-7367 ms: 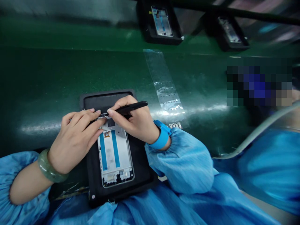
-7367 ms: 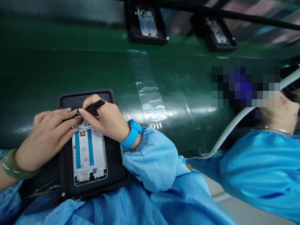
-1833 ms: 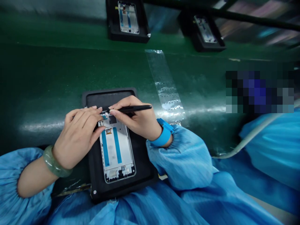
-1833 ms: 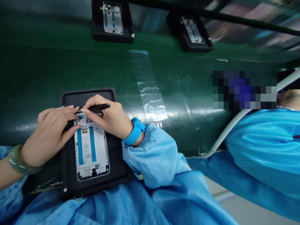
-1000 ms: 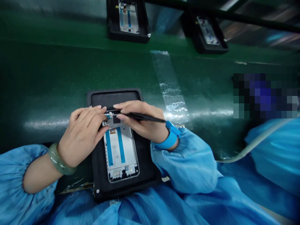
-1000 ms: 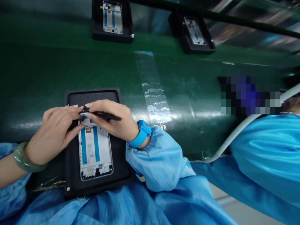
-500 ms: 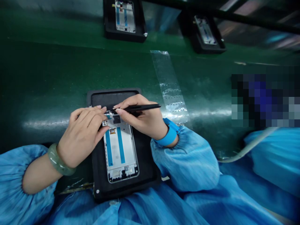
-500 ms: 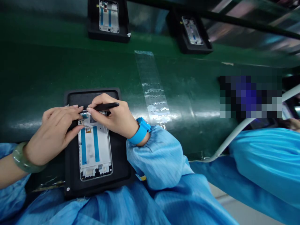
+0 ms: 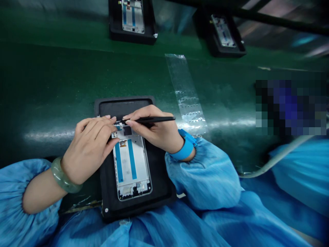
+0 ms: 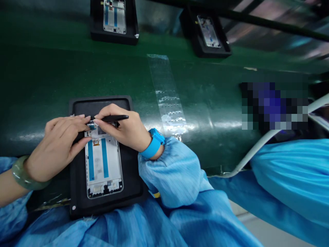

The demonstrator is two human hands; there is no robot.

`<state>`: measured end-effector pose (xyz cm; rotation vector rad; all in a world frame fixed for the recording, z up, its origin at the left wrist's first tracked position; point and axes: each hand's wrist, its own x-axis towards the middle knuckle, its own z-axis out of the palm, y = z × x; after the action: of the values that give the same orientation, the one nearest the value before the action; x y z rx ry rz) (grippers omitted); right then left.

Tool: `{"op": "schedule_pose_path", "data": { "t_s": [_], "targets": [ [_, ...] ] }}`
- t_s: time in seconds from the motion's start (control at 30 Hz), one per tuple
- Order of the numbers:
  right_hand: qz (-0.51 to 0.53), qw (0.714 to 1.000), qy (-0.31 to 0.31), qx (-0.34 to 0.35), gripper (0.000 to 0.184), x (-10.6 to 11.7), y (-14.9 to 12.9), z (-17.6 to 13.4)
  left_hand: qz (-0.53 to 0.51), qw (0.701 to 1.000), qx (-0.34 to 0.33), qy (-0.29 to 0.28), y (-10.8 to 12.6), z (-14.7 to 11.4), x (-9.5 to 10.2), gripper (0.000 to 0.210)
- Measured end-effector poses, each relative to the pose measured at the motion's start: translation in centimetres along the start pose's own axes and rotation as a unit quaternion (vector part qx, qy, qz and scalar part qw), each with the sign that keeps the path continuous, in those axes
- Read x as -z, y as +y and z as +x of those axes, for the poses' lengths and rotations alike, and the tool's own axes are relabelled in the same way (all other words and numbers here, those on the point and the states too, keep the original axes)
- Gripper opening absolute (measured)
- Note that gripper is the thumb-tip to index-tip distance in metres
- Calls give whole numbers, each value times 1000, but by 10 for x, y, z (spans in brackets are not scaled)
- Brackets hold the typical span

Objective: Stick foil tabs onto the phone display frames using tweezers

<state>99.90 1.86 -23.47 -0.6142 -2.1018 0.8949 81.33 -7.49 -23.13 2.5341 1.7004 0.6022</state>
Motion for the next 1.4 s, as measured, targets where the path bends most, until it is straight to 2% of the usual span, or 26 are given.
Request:
{"op": "schedule_pose_path", "data": {
  "t_s": [0.13, 0.3, 0.47, 0.57, 0.63, 0.7, 0.77, 0.83, 0.9, 1.03, 1.4],
  "targets": [
    [-8, 999, -8, 32, 7, -1, -1, -1, -2, 1000, 7, -6, 1, 0, 1, 17],
    [-65, 984, -42, 158, 5, 1, -2, -4, -4, 1000, 8, -1, 1, 1, 1, 19],
    [-218, 926, -72, 301, 8, 3, -5, -3, -19, 1000, 12, 5, 0, 0, 0, 16],
    [-261, 903, -67, 334, 6, 3, -6, -3, -20, 1000, 18, 5, 0, -1, 0, 16],
    [-229, 925, -62, 297, 7, 2, -5, -3, -16, 1000, 16, 3, 0, -1, 1, 14],
    [-142, 965, -33, 219, 7, 1, -4, -3, -9, 1000, 14, 4, 0, -1, 1, 14],
    [-52, 990, 9, 130, 7, -1, -2, -1, -3, 1000, 11, 3, 0, -1, 1, 16],
    [-3, 998, 26, 65, 9, -2, -1, 1, -3, 1000, 9, 3, 0, -1, 1, 17],
    [11, 999, 14, 26, 10, -3, -1, 4, -4, 1000, 8, 3, 0, -1, 1, 16],
    [11, 1000, -8, 0, 8, -1, -2, 7, -4, 1000, 9, 4, 0, -1, 1, 16],
    [-32, 999, -13, -6, 6, 0, -8, 15, -21, 1000, 20, -2, 0, -1, 1, 16]
  ]
}}
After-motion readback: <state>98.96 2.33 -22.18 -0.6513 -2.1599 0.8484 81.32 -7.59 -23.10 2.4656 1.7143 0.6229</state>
